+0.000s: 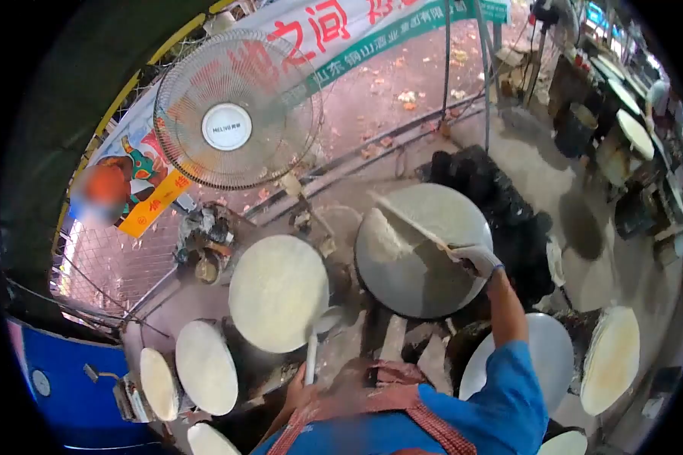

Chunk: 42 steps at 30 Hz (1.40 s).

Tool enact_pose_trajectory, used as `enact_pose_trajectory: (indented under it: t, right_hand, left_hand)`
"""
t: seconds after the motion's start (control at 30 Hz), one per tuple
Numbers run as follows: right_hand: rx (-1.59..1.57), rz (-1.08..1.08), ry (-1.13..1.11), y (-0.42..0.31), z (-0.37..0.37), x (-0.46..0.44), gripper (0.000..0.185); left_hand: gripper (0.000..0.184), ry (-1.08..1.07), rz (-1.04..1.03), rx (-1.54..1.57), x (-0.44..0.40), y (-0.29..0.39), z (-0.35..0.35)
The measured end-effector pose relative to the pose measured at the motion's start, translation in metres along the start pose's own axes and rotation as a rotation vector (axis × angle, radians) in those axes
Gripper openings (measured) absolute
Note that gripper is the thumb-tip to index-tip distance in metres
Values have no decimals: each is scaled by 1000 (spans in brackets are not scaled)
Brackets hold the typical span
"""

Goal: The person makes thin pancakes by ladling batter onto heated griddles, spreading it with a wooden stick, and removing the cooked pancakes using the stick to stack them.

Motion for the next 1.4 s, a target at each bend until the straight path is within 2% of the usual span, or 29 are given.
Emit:
enact_pose_trajectory:
  t: [0.03,0.1,0.17,0.2,0.27,0.33,0.37,0.43,0.47,0.5,0.57,0.67,0.7,0.73,0.8,0.87,0.93,0.97,1.0,1.03,1.13,1.17,1.23,1.27,1.3,1.37,1.4]
  right_hand:
    - [80,1,-85,-9,-16,15,28]
    - [35,-88,-183,39,-17,29,34]
    - [-97,49,-219,45,-11,42,37]
    - [-165,115,-242,48,-8,50,39]
    - [-102,52,-117,43,6,33,31]
    - [-71,-79,9,18,9,-3,21]
    - [-89,-67,33,27,9,-36,19]
    - [242,-6,38,-14,-11,-25,17]
    - [222,-25,-41,2,-15,-12,19]
    - [210,-30,-117,17,-9,-4,21]
    - [79,-135,-202,54,11,20,32]
    - [393,213,-347,72,44,19,31]
    - [347,170,-368,70,49,21,29]
    - [163,127,-250,47,41,19,26]
    - [-2,-2,-107,-23,-6,30,27]
    - [127,-39,-108,-46,-18,31,26]
    - [331,46,-163,-23,-37,27,20]
    - [208,-48,-146,-6,-27,47,21]
    - [96,-135,-127,11,-9,75,23]
    - [159,-226,-111,38,13,96,17]
    - [326,-177,9,101,90,201,24]
    - [196,-207,134,102,93,262,35]
    - [-168,-324,354,204,104,311,42]
    - [-117,-268,540,199,67,335,39]
    - [-148,-205,635,221,31,334,39]
    - [-457,-36,580,230,-76,289,36]
    - [-106,4,672,175,-123,292,36]
  left_hand:
    - [68,7,30,-15,0,-4,4]
    - [68,23,67,-11,1,-10,9]
    - [68,10,175,32,10,-5,4]
    - [69,23,104,47,7,-11,5]
    - [71,50,-22,8,0,-27,13]
    - [72,69,-22,-30,4,-28,18]
    - [73,79,-21,-48,5,-29,21]
    - [74,48,51,65,15,-25,20]
    - [75,58,-26,49,21,-4,14]
    - [75,73,21,19,14,-27,18]
    - [74,49,38,54,21,-16,13]
    - [76,57,172,150,32,-18,11]
    - [77,57,176,169,35,-24,13]
    - [78,51,176,180,36,-28,15]
    - [79,30,192,250,41,-26,15]
    - [78,27,163,216,37,-34,15]
    - [77,35,144,166,39,-43,37]
    - [77,28,105,117,40,-42,45]
    - [78,20,66,82,37,-39,50]
    - [78,16,35,51,36,-36,55]
    - [75,-161,121,171,31,-41,69]
    - [74,-203,131,166,28,-40,77]
    - [74,-202,141,26,7,-72,97]
    - [75,-225,196,75,11,-60,101]
    - [77,-273,256,147,12,-59,103]
    - [75,-317,127,67,13,-52,113]
    - [75,-306,163,84,21,-48,116]
Point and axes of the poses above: each hand's wrist, its own x-axis away from the middle knuckle, its own z-axis out of the back of the hand, y = z × x, the point moved 9 cm from there along -x, towards the middle knuckle, and after that the axes turned 14 degrees about y, right-handed, at the moved point
